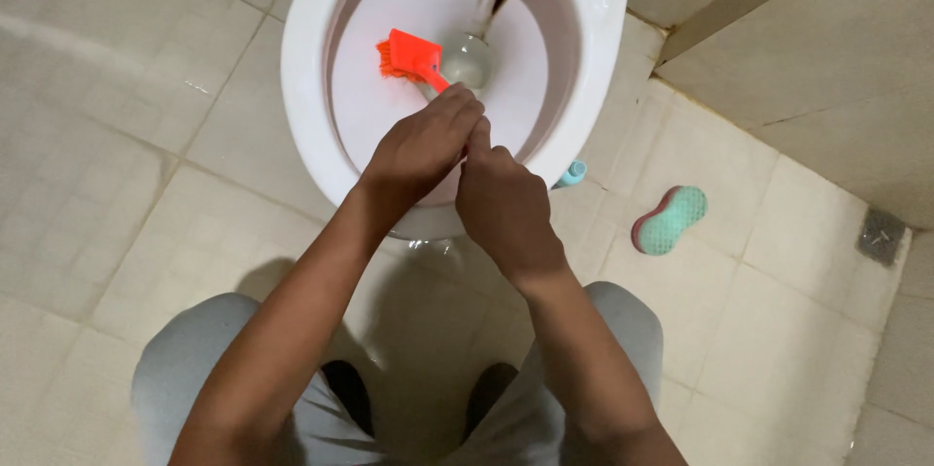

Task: The person scrubs the inside of a toilet bowl using an orange toilet brush. They move the brush around the bowl's interior surfaces and under the rim to clean the area.

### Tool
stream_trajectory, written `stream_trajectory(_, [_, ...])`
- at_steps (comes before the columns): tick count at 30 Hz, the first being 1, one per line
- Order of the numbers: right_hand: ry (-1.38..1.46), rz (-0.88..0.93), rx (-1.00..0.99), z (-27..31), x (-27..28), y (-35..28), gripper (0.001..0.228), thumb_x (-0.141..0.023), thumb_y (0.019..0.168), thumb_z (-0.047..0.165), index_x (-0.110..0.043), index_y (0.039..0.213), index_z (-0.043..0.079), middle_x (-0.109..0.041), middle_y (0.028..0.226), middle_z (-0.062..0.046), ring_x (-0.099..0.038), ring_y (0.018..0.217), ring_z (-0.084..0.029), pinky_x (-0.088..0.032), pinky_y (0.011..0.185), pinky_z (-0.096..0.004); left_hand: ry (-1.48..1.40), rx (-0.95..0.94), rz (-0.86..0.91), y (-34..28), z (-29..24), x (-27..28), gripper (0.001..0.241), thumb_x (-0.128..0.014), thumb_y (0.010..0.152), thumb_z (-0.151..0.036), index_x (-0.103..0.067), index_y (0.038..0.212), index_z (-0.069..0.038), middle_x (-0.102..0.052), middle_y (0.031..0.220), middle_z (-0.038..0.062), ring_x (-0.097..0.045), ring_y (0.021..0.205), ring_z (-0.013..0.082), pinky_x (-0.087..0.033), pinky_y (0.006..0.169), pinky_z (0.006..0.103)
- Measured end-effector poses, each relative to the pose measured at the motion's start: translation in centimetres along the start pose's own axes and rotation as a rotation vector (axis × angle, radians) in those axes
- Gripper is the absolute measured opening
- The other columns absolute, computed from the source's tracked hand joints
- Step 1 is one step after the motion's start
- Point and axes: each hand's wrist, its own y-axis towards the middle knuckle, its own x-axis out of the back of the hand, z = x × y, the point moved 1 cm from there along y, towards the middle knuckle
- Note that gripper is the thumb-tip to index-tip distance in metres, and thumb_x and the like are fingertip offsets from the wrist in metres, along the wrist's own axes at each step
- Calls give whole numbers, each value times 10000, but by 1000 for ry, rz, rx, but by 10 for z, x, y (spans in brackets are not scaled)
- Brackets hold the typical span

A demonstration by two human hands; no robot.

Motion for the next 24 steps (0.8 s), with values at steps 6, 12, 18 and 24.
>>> stream_trajectory(6, [-96,151,39,13,46,-12,525,-608,919,122,-439,1377,-72,-700,798,-236,-717,655,-401,-562,521,-486,26,159,98,6,-30,17,71,-662,996,-20,-621,1048,-47,-669,1086,123,-696,1099,266,-585,886,384])
stream_trajectory(12, [38,31,26,4,-5,-6,460,-533,990,50,-429,1413,-96,-698,818,-228,-722,709,-383,-583,588,-460,59,-96,-146,-9,0,6,333,-687,856,-53,-626,1176,13,-675,1187,173,-661,1187,326,-565,1018,392])
stream_trajectory(18, [-93,188,54,13,44,-19,387,-572,946,98,-482,1302,-26,-700,773,-198,-714,667,-393,-552,546,-500,105,37,-119,-2,-39,25,139,-714,927,-24,-628,1035,-38,-679,1082,123,-689,1135,277,-584,977,378])
stream_trajectory(24, [-48,167,48,13,12,-9,414,-538,960,58,-442,1335,-88,-703,799,-211,-722,687,-369,-579,573,-446,139,-29,-168,-4,-26,33,219,-709,800,-57,-647,1006,-18,-681,1071,131,-687,1100,282,-581,919,346])
